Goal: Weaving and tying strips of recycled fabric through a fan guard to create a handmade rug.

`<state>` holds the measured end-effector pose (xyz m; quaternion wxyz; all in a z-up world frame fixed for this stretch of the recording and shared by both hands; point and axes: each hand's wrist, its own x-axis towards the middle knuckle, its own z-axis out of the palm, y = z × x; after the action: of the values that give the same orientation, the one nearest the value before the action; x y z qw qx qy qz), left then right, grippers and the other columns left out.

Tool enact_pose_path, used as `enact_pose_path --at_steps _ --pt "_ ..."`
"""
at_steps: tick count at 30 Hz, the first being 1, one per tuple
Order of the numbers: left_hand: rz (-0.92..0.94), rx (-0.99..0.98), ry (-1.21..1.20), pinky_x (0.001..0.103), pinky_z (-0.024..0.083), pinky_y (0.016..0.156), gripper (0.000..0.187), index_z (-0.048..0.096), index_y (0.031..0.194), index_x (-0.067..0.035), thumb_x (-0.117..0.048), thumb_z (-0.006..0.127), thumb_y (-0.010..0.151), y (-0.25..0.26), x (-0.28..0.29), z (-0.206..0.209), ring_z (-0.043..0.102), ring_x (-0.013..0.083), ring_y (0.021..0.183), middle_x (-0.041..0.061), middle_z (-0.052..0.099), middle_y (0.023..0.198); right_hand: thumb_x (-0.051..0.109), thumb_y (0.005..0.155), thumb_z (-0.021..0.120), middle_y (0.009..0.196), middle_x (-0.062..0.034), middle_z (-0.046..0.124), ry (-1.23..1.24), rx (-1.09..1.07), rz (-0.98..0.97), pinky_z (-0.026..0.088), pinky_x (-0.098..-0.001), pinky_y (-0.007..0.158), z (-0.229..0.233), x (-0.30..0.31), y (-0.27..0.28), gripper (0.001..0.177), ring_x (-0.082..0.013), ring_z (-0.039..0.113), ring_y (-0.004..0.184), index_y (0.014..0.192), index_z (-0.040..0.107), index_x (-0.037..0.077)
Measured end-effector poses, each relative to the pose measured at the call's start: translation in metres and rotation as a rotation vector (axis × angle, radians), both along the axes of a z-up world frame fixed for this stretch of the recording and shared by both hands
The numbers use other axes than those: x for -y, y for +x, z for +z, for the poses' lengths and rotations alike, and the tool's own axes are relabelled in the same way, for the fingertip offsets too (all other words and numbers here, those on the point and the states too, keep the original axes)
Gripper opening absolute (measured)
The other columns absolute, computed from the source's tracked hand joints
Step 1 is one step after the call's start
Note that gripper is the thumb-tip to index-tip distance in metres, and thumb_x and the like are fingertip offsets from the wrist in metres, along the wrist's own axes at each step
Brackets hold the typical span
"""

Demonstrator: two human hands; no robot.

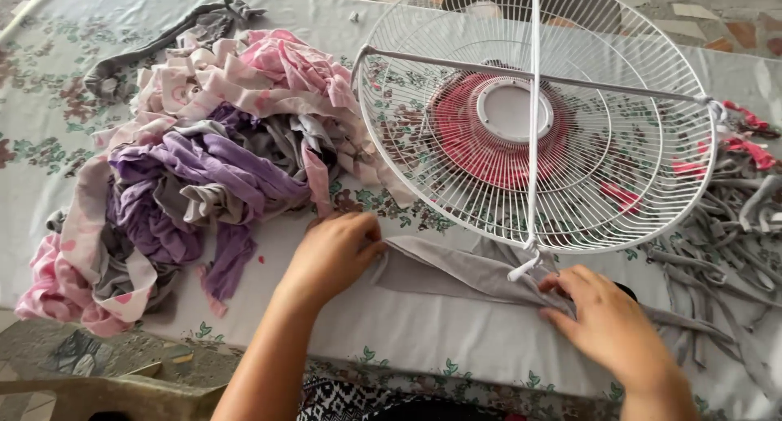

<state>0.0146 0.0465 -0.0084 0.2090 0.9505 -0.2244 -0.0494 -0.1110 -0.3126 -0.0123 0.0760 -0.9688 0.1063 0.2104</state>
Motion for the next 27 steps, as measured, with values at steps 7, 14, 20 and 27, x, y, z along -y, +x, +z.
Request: enact_pose_path --at_steps 7,14,20,27 --pt "0.094 -0.398 -0.498 0.029 0.041 0.053 0.012 0.067 0.102 -0.014 -0.024 0.069 0.095 -0.01 -0.004 0.036 0.05 0.0121 0.056 -0.001 0.064 0.067 0.006 0.075 0.078 0.093 0.0012 0.085 0.548 0.345 -0.075 0.061 -0.0242 0.063 -0.004 0.039 -0.025 0.03 -0.0116 0.078 0.071 0.104 0.077 0.013" --pt "0.115 -0.317 -0.626 0.026 0.053 0.06 0.019 0.079 0.1 -0.006 -0.01 0.08 0.082 -0.002 -0.011 0.027 0.063 0.0102 0.066 0.001 0.075 0.085 0.01 0.08 0.078 0.072 -0.0027 0.086 0.522 0.355 -0.212 0.042 -0.0265 0.044 0.016 0.062 -0.034 0.036 -0.0128 0.06 0.047 0.116 0.081 0.011" --pt "-0.006 -0.338 -0.494 0.027 0.045 0.054 0.02 0.082 0.089 -0.008 -0.017 0.09 0.073 -0.006 -0.009 0.032 0.053 0.0111 0.057 -0.002 0.065 0.072 0.003 0.083 0.074 0.085 -0.0061 0.084 0.397 0.555 -0.184 0.052 -0.0256 0.049 0.025 0.058 -0.036 0.031 -0.0139 0.073 0.061 0.113 0.077 0.003" --pt "-0.181 -0.422 -0.47 0.03 0.049 0.058 0.022 0.063 0.086 -0.008 -0.025 0.063 0.099 -0.02 0.025 0.016 0.055 0.0136 0.06 0.0 0.066 0.074 0.014 0.098 0.067 0.083 -0.0049 0.077 0.173 0.634 -0.187 0.046 -0.0311 0.053 0.009 0.068 -0.032 0.022 -0.0176 0.059 0.054 0.116 0.073 0.004"
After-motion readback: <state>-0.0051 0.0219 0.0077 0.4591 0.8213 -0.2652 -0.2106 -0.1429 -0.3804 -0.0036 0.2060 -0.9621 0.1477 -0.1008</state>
